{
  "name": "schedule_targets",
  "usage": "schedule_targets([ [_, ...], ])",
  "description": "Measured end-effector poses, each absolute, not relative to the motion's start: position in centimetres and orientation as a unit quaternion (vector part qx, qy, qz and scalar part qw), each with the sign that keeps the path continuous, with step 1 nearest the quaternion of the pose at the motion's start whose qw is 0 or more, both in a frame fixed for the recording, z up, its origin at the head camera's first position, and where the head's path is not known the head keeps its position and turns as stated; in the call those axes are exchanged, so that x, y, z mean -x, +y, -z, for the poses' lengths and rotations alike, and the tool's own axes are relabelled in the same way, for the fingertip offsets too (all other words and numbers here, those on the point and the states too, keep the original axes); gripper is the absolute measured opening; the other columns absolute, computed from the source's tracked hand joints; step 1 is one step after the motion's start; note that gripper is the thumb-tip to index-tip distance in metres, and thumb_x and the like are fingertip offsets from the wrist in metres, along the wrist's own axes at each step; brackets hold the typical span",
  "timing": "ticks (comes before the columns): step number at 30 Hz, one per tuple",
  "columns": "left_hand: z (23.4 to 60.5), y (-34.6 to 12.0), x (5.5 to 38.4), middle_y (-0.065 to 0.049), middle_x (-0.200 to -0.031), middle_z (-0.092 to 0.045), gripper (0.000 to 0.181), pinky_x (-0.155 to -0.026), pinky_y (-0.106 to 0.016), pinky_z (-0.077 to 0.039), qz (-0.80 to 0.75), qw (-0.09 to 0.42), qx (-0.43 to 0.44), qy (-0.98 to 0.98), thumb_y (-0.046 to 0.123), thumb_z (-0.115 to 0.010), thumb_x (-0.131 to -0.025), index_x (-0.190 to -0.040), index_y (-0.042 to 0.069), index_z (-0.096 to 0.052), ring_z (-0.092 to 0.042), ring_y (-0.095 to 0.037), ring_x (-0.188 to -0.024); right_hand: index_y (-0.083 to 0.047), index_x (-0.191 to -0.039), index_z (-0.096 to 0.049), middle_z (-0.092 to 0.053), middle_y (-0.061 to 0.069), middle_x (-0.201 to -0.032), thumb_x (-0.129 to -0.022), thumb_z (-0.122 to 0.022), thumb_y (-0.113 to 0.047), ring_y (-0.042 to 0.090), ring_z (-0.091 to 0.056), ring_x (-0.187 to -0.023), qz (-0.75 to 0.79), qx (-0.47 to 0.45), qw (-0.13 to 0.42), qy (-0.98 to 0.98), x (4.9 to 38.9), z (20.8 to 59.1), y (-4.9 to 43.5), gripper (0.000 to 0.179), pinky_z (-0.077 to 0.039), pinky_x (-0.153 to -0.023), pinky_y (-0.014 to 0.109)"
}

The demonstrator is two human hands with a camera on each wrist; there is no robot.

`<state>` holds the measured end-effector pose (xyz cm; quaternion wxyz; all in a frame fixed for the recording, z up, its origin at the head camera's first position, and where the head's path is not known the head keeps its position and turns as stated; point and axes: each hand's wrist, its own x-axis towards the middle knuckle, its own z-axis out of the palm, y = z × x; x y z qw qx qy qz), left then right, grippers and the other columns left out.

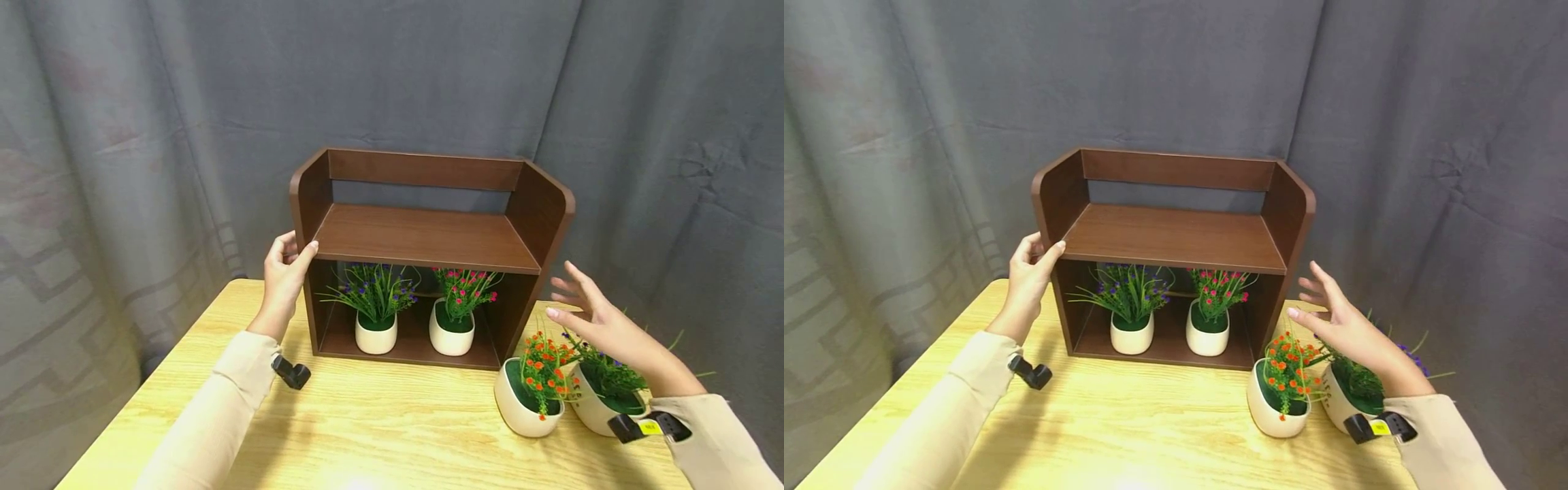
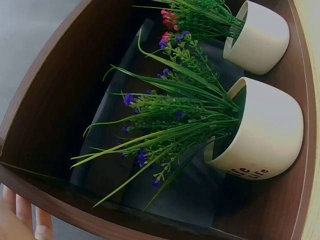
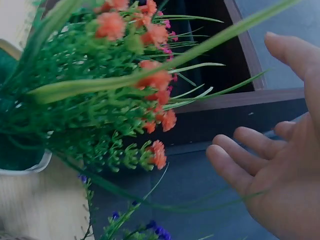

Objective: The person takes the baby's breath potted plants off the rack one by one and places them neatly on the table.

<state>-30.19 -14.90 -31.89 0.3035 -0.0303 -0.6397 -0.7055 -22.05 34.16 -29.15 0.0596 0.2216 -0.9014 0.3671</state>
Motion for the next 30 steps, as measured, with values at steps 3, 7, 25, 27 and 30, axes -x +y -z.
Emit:
schedule_targets([
  [3, 31.9, -14.8, 30.2, 0.004, -0.097, -0.06, 0.037, -0.076, -0.025, -0.04, 0.708, 0.303, 0.033, -0.638, 0.014, -0.074, -0.09, -0.123, 0.006, -0.062, -0.05, -0.012, -0.086, -0.018, -0.16, 0.012, -0.025, 0.031, -0.156, -0.104, -0.057, -0.021, 0.054, -0.036, -0.134, -0.368, -0.203, 0.061, -0.906, 22.6, 28.6, 33.9, 0.089, -0.042, -0.088, 0.011],
  [7, 31.9, -14.8, 30.2, 0.003, -0.096, -0.06, 0.036, -0.075, -0.025, -0.04, 0.71, 0.304, 0.034, -0.635, 0.014, -0.074, -0.09, -0.123, 0.006, -0.062, -0.05, -0.012, -0.084, -0.015, -0.16, 0.011, -0.025, 0.034, -0.154, -0.105, -0.054, -0.029, 0.056, -0.031, -0.136, -0.374, -0.174, 0.057, -0.909, 23.3, 27.7, 33.3, 0.087, -0.042, -0.104, 0.051],
  [25, 32.0, -15.0, 30.3, 0.003, -0.096, -0.059, 0.037, -0.076, -0.025, -0.041, 0.707, 0.302, 0.025, -0.638, 0.016, -0.074, -0.09, -0.123, 0.006, -0.061, -0.05, -0.013, -0.086, 0.002, -0.152, -0.015, -0.04, 0.026, -0.132, -0.103, -0.05, -0.046, 0.04, -0.049, -0.116, -0.378, -0.124, 0.079, -0.914, 26.6, 26.3, 31.3, 0.077, -0.052, -0.088, 0.04],
  [27, 32.0, -15.0, 30.3, 0.004, -0.096, -0.058, 0.037, -0.076, -0.025, -0.04, 0.707, 0.303, 0.024, -0.639, 0.016, -0.074, -0.09, -0.123, 0.006, -0.062, -0.049, -0.013, -0.087, 0.003, -0.15, -0.017, -0.04, 0.026, -0.13, -0.103, -0.05, -0.048, 0.04, -0.048, -0.116, -0.38, -0.119, 0.082, -0.914, 26.9, 26.4, 31.3, 0.077, -0.048, -0.09, 0.046],
  [30, 32.0, -14.9, 30.2, 0.004, -0.096, -0.058, 0.036, -0.076, -0.025, -0.04, 0.707, 0.303, 0.025, -0.638, 0.015, -0.075, -0.09, -0.123, 0.007, -0.062, -0.049, -0.012, -0.086, 0.003, -0.148, -0.02, -0.041, 0.026, -0.129, -0.102, -0.05, -0.052, 0.041, -0.047, -0.116, -0.387, -0.108, 0.088, -0.912, 27.2, 26.6, 31.2, 0.078, -0.041, -0.091, 0.054],
])
